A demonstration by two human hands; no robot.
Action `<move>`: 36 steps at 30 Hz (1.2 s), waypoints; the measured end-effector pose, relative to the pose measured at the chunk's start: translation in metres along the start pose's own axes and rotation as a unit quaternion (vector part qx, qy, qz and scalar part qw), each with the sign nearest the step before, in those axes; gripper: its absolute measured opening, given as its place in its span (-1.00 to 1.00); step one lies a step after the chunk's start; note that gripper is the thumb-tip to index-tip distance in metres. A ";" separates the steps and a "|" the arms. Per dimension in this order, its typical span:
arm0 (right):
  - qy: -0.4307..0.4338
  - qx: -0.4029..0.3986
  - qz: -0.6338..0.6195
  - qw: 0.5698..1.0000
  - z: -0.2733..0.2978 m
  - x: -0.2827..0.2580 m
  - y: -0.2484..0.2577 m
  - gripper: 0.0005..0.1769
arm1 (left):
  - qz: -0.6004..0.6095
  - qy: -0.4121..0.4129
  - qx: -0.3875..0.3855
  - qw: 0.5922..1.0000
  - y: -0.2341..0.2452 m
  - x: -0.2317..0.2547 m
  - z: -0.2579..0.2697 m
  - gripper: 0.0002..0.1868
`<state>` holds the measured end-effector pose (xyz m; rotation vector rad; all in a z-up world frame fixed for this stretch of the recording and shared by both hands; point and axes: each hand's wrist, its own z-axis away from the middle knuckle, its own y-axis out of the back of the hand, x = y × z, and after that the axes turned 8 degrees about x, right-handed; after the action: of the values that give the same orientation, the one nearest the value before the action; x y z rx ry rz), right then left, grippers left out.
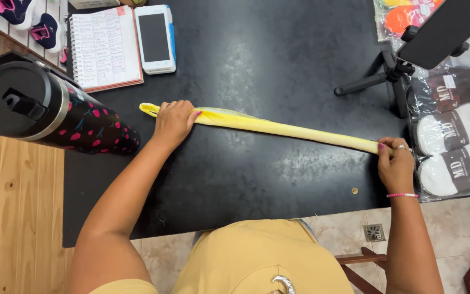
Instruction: The person unfolds a yellow and white striped cloth on a black table, then folds it into a compact bundle by hand. They then place the folded cloth into a cardboard box located on a shelf.
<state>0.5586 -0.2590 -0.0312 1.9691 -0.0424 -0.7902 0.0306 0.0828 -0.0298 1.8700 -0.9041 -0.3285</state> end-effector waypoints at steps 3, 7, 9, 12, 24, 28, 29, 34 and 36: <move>-0.019 -0.020 -0.001 1.000 -0.013 -0.002 0.003 -0.82 | -0.054 -0.018 0.005 0.998 -0.004 0.000 -0.004 -0.64; -0.032 -0.072 0.056 0.995 -0.027 -0.002 0.007 -0.82 | -0.107 -0.050 0.003 0.993 -0.008 -0.001 -0.007 -0.59; -0.012 -0.062 0.081 0.995 -0.027 0.010 0.001 -0.87 | -0.106 -0.054 0.013 0.993 0.003 -0.004 -0.009 -0.60; 0.007 -0.051 0.098 0.994 -0.023 0.011 0.003 -0.90 | -0.118 -0.054 0.022 0.991 0.013 -0.006 -0.012 -0.54; 0.033 -0.029 0.084 0.996 -0.014 0.021 -0.004 -0.89 | 0.109 -0.096 -0.035 0.989 0.025 0.281 -0.061 -0.35; 0.052 -0.007 0.090 0.995 -0.012 0.041 -0.012 -0.86 | 0.122 -0.244 0.021 0.962 -0.082 0.381 -0.040 -0.18; 0.061 -0.010 0.086 0.994 -0.014 0.034 -0.011 -0.86 | 0.116 -0.236 0.023 0.965 -0.084 0.378 -0.043 -0.18; 0.066 0.019 0.035 0.997 -0.008 0.026 -0.007 -0.92 | 0.079 -0.188 -0.173 0.963 -0.078 0.330 -0.048 -0.02; 0.054 0.012 0.033 0.998 -0.009 0.025 -0.008 -0.93 | 0.134 -0.138 -0.170 0.966 -0.058 0.279 -0.042 -0.06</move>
<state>0.5808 -0.2565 -0.0471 2.0186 -0.0526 -0.6430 0.2716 -0.0745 -0.0154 1.3871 -1.1925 -0.5492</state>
